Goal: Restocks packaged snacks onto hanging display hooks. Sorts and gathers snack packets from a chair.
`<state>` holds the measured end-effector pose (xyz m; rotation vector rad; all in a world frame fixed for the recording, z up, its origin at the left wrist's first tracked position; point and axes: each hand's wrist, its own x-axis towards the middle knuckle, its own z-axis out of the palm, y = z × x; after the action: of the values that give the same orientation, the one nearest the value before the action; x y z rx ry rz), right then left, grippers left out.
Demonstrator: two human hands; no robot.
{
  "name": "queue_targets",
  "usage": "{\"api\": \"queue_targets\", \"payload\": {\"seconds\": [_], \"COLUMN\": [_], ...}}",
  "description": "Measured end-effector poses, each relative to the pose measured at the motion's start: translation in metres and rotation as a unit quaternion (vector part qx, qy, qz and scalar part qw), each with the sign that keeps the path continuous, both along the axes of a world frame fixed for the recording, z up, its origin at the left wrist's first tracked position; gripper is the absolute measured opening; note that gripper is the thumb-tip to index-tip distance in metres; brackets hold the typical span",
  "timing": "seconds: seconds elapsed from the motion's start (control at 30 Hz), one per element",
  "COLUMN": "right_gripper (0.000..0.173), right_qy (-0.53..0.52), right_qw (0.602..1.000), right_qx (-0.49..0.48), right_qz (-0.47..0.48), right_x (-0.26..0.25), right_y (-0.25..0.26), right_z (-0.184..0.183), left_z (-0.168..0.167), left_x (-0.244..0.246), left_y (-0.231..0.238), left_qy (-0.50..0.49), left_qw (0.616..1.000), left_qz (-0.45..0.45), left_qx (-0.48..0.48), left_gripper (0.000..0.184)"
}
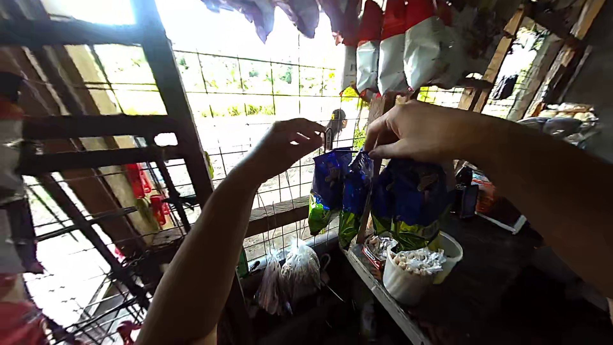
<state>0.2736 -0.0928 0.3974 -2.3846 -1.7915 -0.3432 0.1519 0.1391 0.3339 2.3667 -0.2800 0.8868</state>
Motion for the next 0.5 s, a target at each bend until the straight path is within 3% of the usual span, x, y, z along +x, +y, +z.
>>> {"api": "queue_targets", "payload": {"seconds": [0.13,0.3,0.5], "right_gripper": [0.007,0.007,0.007], "right_qy": [0.030,0.030,0.018], "right_qw": [0.999,0.998,0.997], "right_qx": [-0.028,-0.052,-0.072], "right_qz": [-0.006,0.014,0.007], "right_x": [-0.009,-0.012,-0.018], "right_y": [0.003,0.005,0.005], "right_z": [-0.010,-0.024,-0.034], "left_z": [-0.016,-0.030,-0.040], "left_x": [0.004,0.002,-0.005], "left_y": [-0.011,-0.018,-0.032], "left_qy": [-0.033,-0.025,0.015], "left_qw": [0.999,0.991,0.983], "left_qz": [-0.010,0.126,0.184], "left_qx": [-0.029,0.028,-0.003], "left_gripper": [0.024,0.018,0.018]}}
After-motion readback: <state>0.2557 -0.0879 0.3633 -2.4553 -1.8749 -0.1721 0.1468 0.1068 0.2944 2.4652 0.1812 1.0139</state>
